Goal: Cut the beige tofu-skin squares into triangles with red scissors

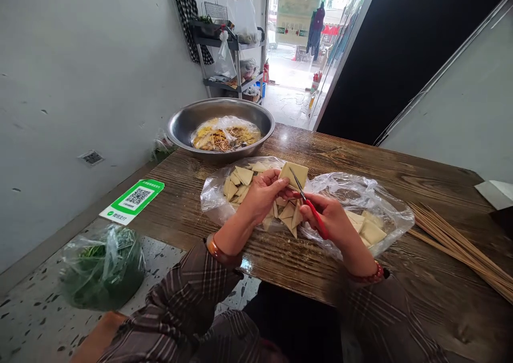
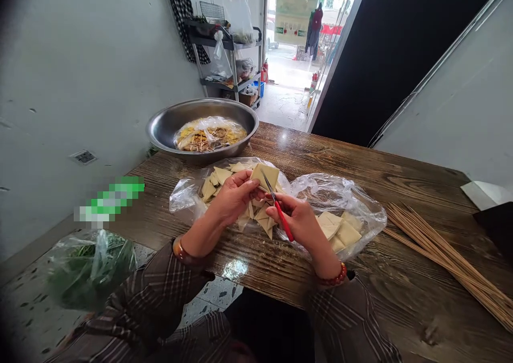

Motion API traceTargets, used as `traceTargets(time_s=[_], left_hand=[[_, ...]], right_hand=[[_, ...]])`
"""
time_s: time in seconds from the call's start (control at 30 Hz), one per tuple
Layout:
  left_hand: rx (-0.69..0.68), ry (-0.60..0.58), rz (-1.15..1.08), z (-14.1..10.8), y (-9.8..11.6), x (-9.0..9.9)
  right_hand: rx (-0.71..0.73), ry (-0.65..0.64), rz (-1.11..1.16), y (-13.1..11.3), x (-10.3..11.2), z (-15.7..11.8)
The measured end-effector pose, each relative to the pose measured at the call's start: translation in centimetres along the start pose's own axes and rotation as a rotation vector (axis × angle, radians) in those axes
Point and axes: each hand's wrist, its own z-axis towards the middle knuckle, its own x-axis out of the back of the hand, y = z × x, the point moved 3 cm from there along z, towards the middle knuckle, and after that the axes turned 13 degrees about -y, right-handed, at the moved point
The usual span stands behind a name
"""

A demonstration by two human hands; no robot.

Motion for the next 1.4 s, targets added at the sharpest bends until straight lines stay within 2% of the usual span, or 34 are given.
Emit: traceTargets(time_s=[0.27,0.5,0.8,1.1,1.23,1.33,1.4], left_hand=[[-0.030,0.063,0.037,0.2,0.0,0.4],[-0.003,0.025,0.091,0.1,-0.2,-0.1],[-0.011,0.037,0.099,0.0,-0.3,0.3],[0.029,0.020,0.165,-0.2,-0.1,0.1],[0.042,0.009,0.213,0.0,-0.2,0.4],[0.016,0.071,0.267,-0.1,0.0,0.7],[-0.030,0.147,0.292,-0.4,0.6,1.1]], right_hand=[[-0.015,0.007,-0.073,0.3,0.1,0.1],[-0.009,-0.011,-0.039,0.5,-0.1,0.1],[-0.005,0.008,-0.091,0.2,-0.2,0.2],[-0.077,-0.055,0.088,0.7,-0.3,0.3],[-0.125,-0.129,0.181,0.7,-0.5,0.4],[-0.133,-0.165,0.238,0.9,-0.5,0.5],[-0.106,-0.087,0.296,1.0,0.1,0.4]])
